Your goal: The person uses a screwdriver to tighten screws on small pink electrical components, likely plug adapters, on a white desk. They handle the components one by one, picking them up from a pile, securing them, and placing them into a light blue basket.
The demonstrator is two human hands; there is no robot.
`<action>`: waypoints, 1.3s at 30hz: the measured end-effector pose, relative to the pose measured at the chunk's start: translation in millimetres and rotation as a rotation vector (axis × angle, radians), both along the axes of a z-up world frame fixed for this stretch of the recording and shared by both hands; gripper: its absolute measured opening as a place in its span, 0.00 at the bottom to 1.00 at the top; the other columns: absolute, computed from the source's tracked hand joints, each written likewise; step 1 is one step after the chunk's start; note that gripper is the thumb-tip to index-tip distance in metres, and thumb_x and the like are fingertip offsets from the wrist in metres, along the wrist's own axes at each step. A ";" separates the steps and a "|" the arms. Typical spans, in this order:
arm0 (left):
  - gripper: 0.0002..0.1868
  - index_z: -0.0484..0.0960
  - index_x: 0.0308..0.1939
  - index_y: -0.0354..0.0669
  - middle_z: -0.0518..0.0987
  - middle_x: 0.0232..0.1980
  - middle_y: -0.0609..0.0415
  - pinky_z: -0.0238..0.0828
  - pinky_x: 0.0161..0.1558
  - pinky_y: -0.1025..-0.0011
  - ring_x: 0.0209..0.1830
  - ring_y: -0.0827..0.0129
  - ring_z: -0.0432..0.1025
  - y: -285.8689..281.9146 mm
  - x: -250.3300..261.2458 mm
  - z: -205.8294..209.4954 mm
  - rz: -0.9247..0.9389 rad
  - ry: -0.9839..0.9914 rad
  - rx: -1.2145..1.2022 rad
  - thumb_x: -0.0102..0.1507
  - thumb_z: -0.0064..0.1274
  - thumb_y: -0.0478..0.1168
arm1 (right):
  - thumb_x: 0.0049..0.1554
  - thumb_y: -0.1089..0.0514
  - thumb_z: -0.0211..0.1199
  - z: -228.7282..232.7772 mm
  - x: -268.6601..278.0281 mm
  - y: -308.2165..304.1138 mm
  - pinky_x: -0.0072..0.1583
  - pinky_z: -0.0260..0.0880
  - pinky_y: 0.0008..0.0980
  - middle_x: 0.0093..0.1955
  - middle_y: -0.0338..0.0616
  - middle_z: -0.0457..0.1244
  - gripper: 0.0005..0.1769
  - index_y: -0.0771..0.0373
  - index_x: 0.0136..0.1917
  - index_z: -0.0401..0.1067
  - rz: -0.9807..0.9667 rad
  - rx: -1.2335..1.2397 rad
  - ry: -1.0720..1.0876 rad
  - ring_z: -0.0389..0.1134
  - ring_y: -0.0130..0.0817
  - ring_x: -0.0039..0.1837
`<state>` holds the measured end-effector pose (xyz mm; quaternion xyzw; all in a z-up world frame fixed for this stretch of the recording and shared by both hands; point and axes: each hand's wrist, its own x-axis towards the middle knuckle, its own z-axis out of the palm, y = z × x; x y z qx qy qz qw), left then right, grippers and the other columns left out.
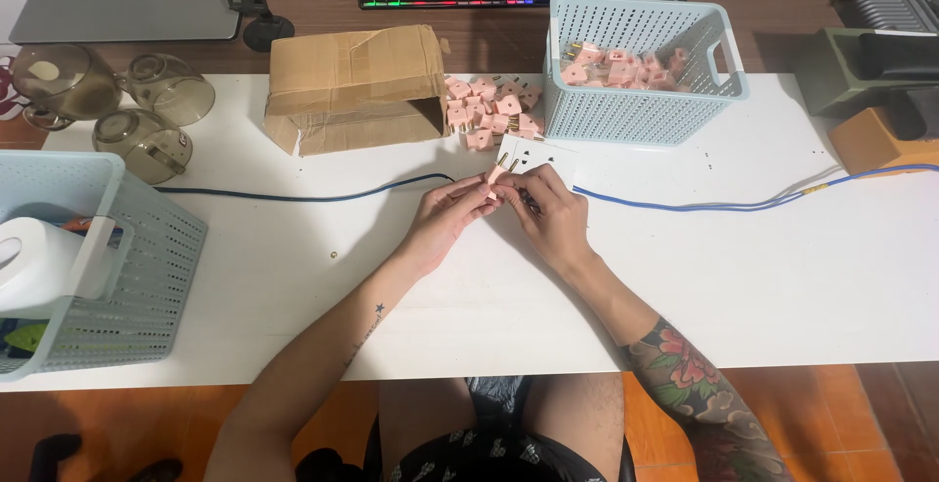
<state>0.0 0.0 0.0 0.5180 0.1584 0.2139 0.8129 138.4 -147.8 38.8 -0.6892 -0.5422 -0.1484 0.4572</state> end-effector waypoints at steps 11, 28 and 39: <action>0.24 0.84 0.71 0.32 0.89 0.58 0.44 0.82 0.71 0.63 0.61 0.59 0.86 -4.1 -2.7 10.9 -0.012 -0.003 0.012 0.75 0.63 0.43 | 0.66 0.52 0.78 -3.9 5.7 -0.5 0.38 0.67 0.26 0.42 0.34 0.67 0.07 0.57 0.53 0.87 0.031 -0.018 0.038 0.68 0.33 0.33; 0.20 0.85 0.68 0.33 0.86 0.55 0.46 0.82 0.69 0.63 0.59 0.61 0.86 -4.3 -4.2 12.4 -0.022 -0.036 0.080 0.77 0.61 0.43 | 0.67 0.54 0.77 -4.5 10.2 -0.6 0.40 0.68 0.27 0.43 0.35 0.65 0.06 0.57 0.54 0.87 0.093 -0.020 0.107 0.69 0.33 0.36; 0.21 0.85 0.66 0.31 0.89 0.54 0.44 0.83 0.67 0.66 0.57 0.63 0.86 -11.8 -7.2 25.1 0.027 -0.031 0.167 0.77 0.61 0.45 | 0.65 0.54 0.78 2.7 2.6 0.8 0.42 0.66 0.27 0.41 0.36 0.62 0.08 0.60 0.53 0.88 0.073 -0.032 0.242 0.65 0.29 0.38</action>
